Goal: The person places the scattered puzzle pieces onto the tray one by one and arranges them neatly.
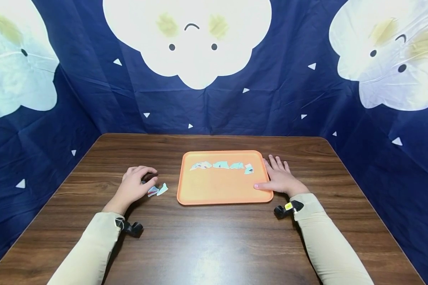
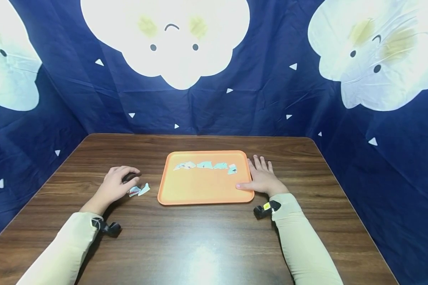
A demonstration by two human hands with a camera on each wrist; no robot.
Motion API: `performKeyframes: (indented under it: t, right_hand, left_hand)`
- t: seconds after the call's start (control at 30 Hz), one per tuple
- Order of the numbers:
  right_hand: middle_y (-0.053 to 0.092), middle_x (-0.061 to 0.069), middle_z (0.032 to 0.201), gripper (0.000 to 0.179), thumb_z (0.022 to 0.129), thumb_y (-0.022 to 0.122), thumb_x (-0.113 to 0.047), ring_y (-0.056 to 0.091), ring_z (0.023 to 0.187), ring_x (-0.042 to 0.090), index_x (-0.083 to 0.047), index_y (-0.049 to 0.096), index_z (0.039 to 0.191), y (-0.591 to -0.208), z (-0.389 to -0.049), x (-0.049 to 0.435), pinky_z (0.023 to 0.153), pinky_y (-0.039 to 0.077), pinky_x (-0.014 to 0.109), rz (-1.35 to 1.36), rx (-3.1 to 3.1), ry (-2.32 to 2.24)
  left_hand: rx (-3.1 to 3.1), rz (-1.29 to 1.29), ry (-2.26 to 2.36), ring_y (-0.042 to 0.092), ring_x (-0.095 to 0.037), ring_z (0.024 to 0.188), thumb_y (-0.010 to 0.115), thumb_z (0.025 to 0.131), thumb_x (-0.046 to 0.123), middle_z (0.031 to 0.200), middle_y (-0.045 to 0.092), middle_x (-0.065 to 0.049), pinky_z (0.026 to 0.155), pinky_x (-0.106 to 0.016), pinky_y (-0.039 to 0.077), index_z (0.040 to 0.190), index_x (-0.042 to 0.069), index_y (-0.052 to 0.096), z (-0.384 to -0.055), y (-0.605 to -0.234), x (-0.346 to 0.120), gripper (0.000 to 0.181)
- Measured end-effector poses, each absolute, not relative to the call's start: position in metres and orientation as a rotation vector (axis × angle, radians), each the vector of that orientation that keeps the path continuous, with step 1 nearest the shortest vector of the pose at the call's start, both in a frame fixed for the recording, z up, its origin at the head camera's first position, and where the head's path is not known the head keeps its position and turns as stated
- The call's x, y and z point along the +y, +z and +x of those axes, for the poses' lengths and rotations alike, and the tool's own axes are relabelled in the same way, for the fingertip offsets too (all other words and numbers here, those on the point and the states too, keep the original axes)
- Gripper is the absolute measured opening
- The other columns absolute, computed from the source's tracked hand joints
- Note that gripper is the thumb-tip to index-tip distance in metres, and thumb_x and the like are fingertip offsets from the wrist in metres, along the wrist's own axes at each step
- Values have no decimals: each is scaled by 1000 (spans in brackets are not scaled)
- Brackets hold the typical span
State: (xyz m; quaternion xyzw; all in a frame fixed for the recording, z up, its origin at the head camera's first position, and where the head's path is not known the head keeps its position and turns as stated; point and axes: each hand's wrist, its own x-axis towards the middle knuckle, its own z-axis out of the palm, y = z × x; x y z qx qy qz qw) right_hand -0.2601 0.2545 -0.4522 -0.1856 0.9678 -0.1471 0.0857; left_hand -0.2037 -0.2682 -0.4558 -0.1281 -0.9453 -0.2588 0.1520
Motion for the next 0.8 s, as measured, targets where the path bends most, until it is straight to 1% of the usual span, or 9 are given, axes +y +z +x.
performKeyframes:
  t: [0.1, 0.2, 0.3, 0.53, 0.63, 0.8]
  right_hand:
    - [-3, 24, 167, 122, 79, 58, -81, -10, 153, 44, -5, 10, 162, -452, -260, 255, 117, -6, 65, -550, 2884, -438]
    - [-2, 24, 167, 122, 79, 58, -81, -9, 152, 44, -5, 11, 162, -451, -259, 255, 117, -5, 65, -553, 2885, -444]
    - [-2, 25, 167, 122, 79, 59, -80, -9, 152, 44, -5, 11, 162, -451, -259, 255, 117, -5, 66, -560, 2882, -456]
    - [-3, 24, 167, 123, 78, 59, -81, -10, 152, 44, -5, 11, 162, -450, -258, 256, 117, -6, 66, -545, 2875, -451]
    - [-3, 24, 167, 122, 79, 59, -80, -10, 152, 44, -5, 10, 162, -449, -258, 255, 117, -6, 66, -545, 2874, -446]
    - [-2, 25, 167, 121, 79, 60, -79, -9, 152, 44, -5, 11, 162, -446, -257, 254, 117, -7, 66, -551, 2877, -449]
  left_hand:
    - [-2689, -432, -751, 48, -43, 118, 69, 92, 24, 120, 66, -13, 99, -61, 30, 113, 10, 70, -201, -460, -277, 25]
    - [-2672, -508, -745, 48, -43, 118, 70, 90, 20, 121, 65, -14, 98, -60, 31, 113, 10, 70, -198, -462, -287, 25]
    - [-2666, -564, -733, 46, -43, 118, 72, 86, 17, 124, 63, -14, 97, -61, 31, 113, 10, 69, -193, -464, -296, 28]
    - [-2675, -631, -701, 45, -44, 119, 80, 78, 14, 129, 61, -14, 97, -61, 32, 112, 12, 69, -186, -464, -307, 37]
    - [-2685, -629, -692, 45, -43, 119, 82, 77, 15, 130, 61, -13, 96, -61, 32, 109, 16, 70, -185, -464, -307, 34]
    - [-2678, -623, -709, 45, -43, 119, 82, 76, 14, 129, 61, -13, 96, -61, 31, 98, 20, 68, -186, -464, -307, 27]
